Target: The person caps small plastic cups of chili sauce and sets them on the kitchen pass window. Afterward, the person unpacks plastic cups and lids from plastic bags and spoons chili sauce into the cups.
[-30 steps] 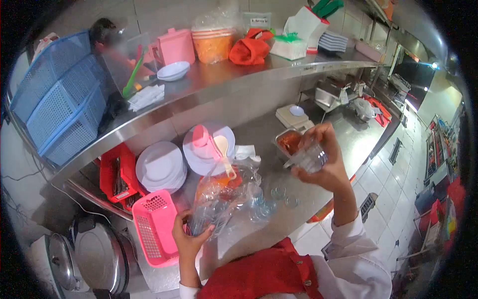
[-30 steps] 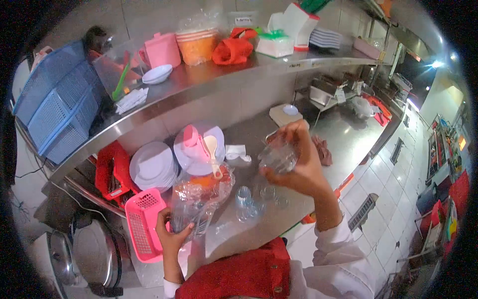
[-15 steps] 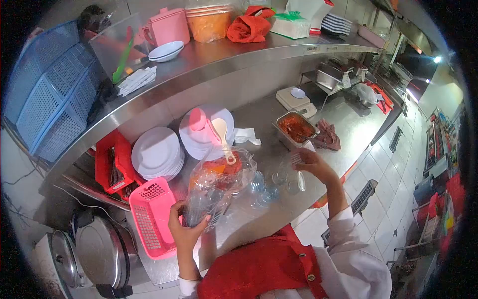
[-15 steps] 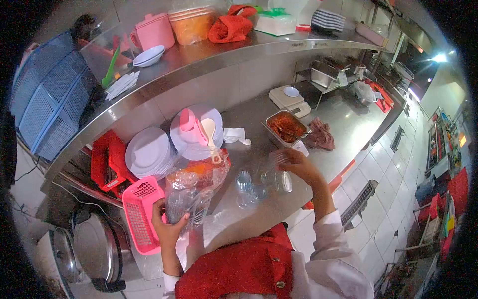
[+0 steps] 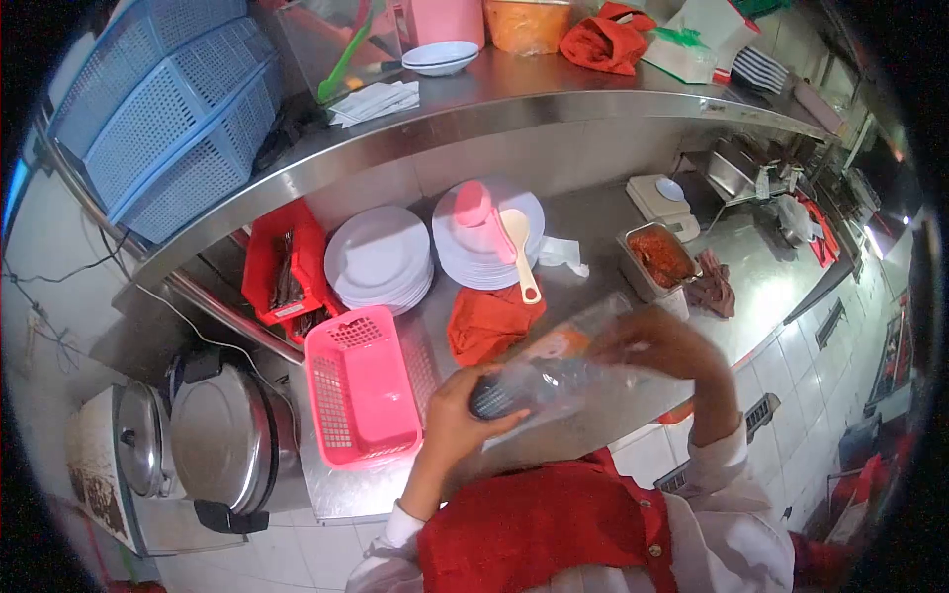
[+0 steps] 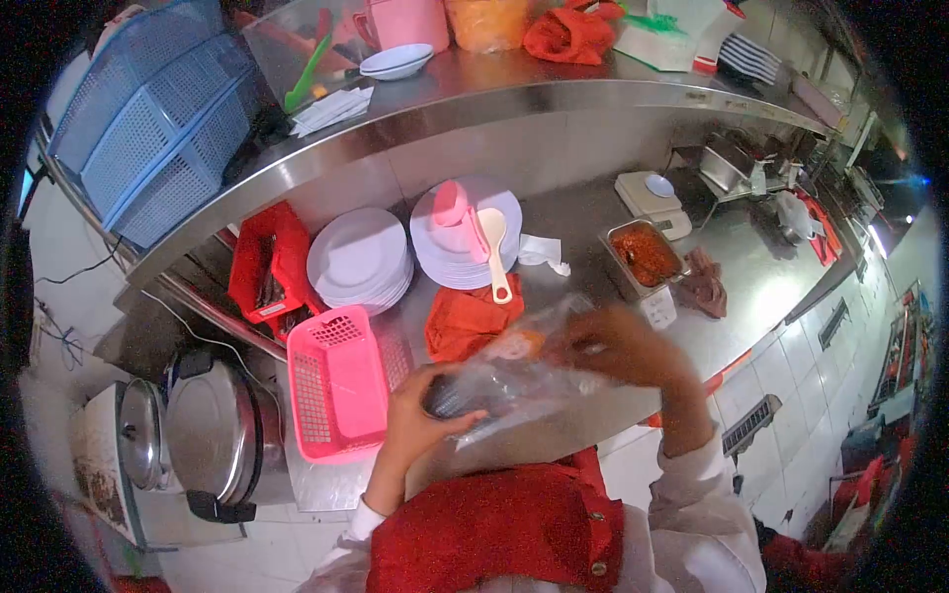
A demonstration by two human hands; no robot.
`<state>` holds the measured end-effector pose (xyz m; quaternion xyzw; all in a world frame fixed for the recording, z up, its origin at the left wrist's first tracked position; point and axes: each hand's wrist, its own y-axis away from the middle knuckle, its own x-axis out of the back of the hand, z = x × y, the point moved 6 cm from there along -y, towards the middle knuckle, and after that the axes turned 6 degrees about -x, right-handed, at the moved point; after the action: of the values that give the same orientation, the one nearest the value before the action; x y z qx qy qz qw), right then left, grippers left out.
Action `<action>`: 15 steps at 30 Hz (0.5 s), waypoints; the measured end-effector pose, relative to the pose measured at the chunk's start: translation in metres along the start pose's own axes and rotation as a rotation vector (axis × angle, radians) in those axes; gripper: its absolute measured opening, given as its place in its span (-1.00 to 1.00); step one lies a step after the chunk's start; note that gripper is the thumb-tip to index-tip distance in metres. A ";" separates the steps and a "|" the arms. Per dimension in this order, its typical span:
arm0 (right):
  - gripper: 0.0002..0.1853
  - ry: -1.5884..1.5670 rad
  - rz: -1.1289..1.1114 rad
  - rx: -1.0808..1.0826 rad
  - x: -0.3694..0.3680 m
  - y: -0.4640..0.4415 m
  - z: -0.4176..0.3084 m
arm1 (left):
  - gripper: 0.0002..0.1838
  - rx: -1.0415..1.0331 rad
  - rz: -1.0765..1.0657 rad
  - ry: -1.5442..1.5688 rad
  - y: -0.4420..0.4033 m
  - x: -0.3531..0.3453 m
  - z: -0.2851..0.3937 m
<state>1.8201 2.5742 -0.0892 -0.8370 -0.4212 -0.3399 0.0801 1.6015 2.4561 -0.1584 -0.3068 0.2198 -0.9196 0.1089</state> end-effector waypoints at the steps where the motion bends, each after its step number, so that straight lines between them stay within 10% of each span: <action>1: -0.67 0.137 -0.030 0.143 -0.017 -0.007 -0.015 | -0.39 -0.023 -0.027 0.013 -0.001 -0.006 0.003; 5: -0.56 0.143 -0.020 0.320 -0.065 -0.025 -0.011 | -0.38 -0.028 -0.070 0.014 0.002 -0.017 0.007; 11: -0.48 -0.037 -0.135 -0.036 -0.068 -0.031 -0.007 | -0.32 0.103 -0.060 0.086 0.012 -0.018 -0.010; 15: -0.46 0.001 -0.025 0.213 -0.051 -0.029 -0.016 | -0.30 0.055 -0.044 0.070 0.011 -0.011 -0.013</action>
<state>1.7686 2.5524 -0.1140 -0.8183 -0.4653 -0.2945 0.1647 1.6031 2.4547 -0.1790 -0.2762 0.1913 -0.9377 0.0891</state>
